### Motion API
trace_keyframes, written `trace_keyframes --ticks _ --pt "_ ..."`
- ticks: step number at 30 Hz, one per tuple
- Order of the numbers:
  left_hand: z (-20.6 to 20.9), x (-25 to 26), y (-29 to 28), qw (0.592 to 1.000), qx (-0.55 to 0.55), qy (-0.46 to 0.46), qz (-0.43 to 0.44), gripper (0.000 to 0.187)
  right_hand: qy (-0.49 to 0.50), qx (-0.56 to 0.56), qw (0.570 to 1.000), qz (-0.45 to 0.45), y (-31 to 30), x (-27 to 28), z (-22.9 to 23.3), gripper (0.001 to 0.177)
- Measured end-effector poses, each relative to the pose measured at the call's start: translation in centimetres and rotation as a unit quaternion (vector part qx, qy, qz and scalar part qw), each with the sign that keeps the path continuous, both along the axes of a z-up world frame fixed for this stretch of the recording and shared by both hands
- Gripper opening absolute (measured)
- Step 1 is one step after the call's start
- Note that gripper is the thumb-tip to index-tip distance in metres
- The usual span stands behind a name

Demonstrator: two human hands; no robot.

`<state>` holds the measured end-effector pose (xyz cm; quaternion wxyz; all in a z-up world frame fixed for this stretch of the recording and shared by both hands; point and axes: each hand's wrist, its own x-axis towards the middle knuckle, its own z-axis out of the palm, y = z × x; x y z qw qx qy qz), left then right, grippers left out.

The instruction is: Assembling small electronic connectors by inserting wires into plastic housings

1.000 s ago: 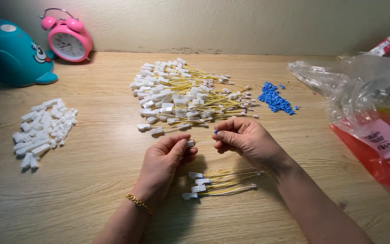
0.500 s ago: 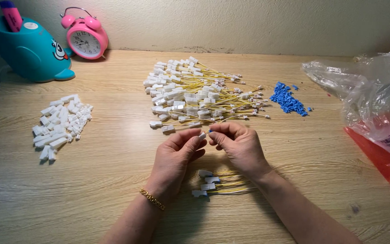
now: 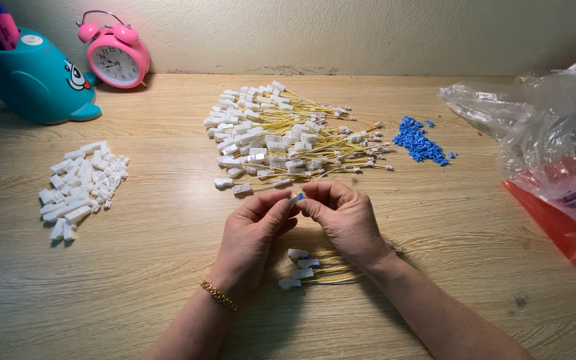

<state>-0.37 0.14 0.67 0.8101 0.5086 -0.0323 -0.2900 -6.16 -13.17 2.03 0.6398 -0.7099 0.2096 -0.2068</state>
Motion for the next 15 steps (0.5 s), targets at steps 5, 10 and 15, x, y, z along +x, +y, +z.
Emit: trace_keyframes --ticks 5,10,15 --pt "0.8 -0.2 0.1 1.0 0.009 0.004 0.004 0.03 0.005 -0.034 0.999 0.0 0.6 -0.3 1.5 0.023" --pt "1.2 -0.2 0.2 1.0 0.017 0.003 0.001 0.029 0.004 -0.058 0.998 -0.007 0.7 -0.4 1.8 0.02" --pt "0.4 -0.1 0.1 1.0 0.001 0.008 0.004 0.03 0.005 -0.058 0.998 0.007 0.4 -0.3 0.9 0.021"
